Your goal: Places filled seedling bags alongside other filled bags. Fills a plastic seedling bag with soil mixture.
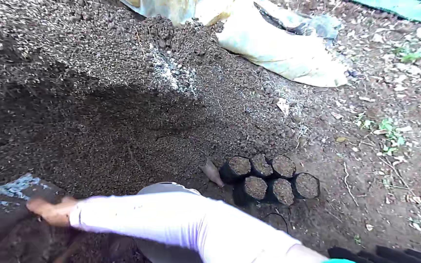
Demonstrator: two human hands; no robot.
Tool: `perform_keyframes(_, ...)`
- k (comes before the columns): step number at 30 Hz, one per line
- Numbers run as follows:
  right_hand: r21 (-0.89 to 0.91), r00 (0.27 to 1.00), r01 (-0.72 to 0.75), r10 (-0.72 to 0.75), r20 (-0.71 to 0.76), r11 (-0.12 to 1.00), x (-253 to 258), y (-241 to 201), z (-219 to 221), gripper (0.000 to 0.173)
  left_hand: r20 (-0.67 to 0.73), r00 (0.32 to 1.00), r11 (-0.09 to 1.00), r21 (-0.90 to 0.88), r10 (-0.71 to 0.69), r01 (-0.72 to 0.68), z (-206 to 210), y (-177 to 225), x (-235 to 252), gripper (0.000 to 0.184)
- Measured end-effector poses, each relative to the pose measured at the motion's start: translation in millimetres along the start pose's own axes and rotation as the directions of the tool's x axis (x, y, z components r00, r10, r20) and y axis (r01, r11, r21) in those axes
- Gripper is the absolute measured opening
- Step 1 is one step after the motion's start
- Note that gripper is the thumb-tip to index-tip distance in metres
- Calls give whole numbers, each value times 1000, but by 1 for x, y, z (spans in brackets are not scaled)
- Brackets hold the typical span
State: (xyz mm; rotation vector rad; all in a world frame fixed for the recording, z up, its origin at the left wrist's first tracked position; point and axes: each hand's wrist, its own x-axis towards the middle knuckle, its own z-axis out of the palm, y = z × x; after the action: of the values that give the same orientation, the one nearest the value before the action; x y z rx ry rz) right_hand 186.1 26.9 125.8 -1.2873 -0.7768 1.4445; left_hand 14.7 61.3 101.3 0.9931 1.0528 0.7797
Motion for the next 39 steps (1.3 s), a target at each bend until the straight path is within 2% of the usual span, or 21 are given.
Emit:
perform_keyframes(2,-112,988,152,-148,40,982,-8,-23,-37,68,112,991,998,-13,-67,69,12,17,21,71)
perform_keyframes(4,-186,952,306,-306,29,934,-16,-27,-77,81,108,991,997,14,-76,75,91,38,-4,72)
perform_keyframes(5,-179,948,314,-316,19,932,-38,-38,-99,82,77,995,998,28,-58,56,137,47,-25,68)
perform_keyframes(7,-98,993,120,-119,11,988,-102,-74,-140,75,84,995,999,21,-50,49,203,51,-56,63)
perform_keyframes(8,-74,998,49,-51,-22,996,-125,-81,-158,72,136,989,998,19,-62,60,225,46,-67,63)
perform_keyframes(10,-69,993,-40,31,-117,997,-164,-76,-188,75,261,961,996,19,-92,90,256,23,-81,63)
perform_keyframes(12,-63,972,-124,108,-211,990,-200,-52,-213,80,286,934,976,36,-215,214,282,-3,-98,67)
perform_keyframes(14,-56,934,-241,215,-286,969,-224,-16,-237,87,273,889,929,56,-367,366,302,-36,-112,73)
perform_keyframes(16,27,872,-391,380,-308,920,-236,14,-254,91,255,825,862,88,-505,500,314,-70,-122,75)
perform_keyframes(20,154,762,-561,580,-286,813,-253,76,-276,85,211,692,723,164,-690,671,325,-126,-137,74)
perform_keyframes(24,173,702,-648,669,-242,742,-265,100,-279,81,161,591,611,259,-791,748,329,-146,-143,72)
perform_keyframes(26,155,690,-663,678,-253,732,-267,111,-281,79,173,544,567,359,-821,741,329,-151,-139,74)
perform_keyframes(28,58,675,-699,684,-277,713,-265,127,-289,77,170,512,519,513,-842,684,327,-153,-132,78)
perform_keyframes(30,-104,667,-731,673,-320,674,-262,140,-295,72,163,555,514,645,-815,565,326,-144,-126,78)
perform_keyframes(32,-289,678,-734,647,-348,614,-258,150,-301,71,203,665,590,683,-719,430,323,-125,-125,72)
perform_keyframes(35,-484,699,-708,604,-382,514,-253,173,-315,73,317,798,804,504,-512,316,300,-101,-121,53)
perform_keyframes(37,-530,716,-689,577,-392,495,-251,181,-322,68,388,843,896,385,-373,219,273,-85,-116,42)
perform_keyframes(39,-575,751,-646,549,-366,501,-250,177,-324,57,467,859,950,305,-210,66,239,-66,-115,39)
